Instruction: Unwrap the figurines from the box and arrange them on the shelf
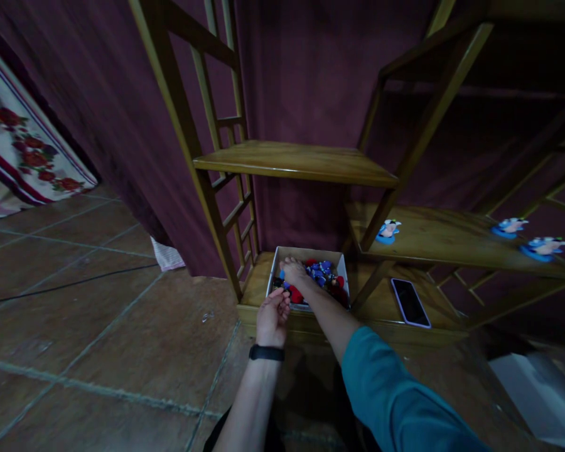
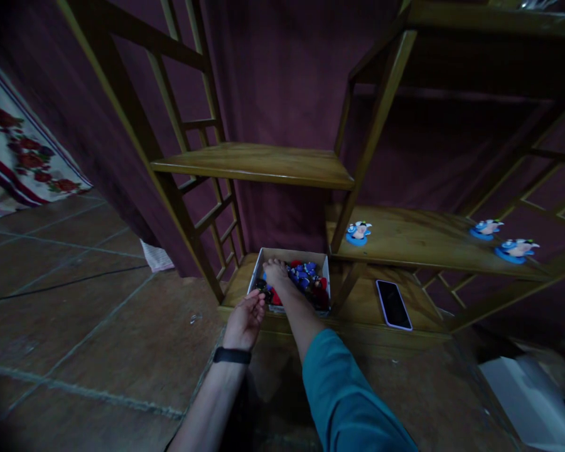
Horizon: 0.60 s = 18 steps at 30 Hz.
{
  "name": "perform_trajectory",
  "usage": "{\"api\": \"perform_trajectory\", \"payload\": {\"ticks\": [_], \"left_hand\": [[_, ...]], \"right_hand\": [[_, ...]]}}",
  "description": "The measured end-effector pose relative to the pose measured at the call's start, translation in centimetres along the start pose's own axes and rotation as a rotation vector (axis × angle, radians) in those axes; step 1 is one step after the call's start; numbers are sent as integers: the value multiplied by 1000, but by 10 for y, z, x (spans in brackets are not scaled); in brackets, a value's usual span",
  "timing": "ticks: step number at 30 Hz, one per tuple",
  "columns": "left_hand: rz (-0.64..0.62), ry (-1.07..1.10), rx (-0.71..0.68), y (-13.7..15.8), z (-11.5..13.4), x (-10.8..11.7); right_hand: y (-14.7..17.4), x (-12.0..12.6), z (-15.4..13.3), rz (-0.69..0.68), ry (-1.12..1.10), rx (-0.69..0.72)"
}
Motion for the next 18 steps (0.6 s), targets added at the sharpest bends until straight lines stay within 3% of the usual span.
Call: {"api": "perform_trajectory", "payload": {"ticks": [4,7,10,12,15,18], "left_hand": [[7,-1,-12,-3,1,0],[24,-21,-2,-6,0,2],[32,-87,40,-8,-5,2],[-3,-164,115,-5,-12,-1],[-87,-234,228,2,-28,-8],[-140,-215,205,6,-38,-12]], "right_hand": [[24,16,17,140,-84,21],[49,28,42,334,-344,-74],[81,25,61,406,-653,-164],[105,21,63,408,-807,-141],[143,20,54,426,-856,-73],[174,30,43,489,-845,-12]]}}
Point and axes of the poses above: each hand's wrist, its own y-axis away from the middle knuckle, its own x-axis out of the back of the hand, z = x × y, the point moved 5 cm from there along -y, towards the middle knuckle, and after that the axes turned 6 degrees about -x, right-handed, at the moved point
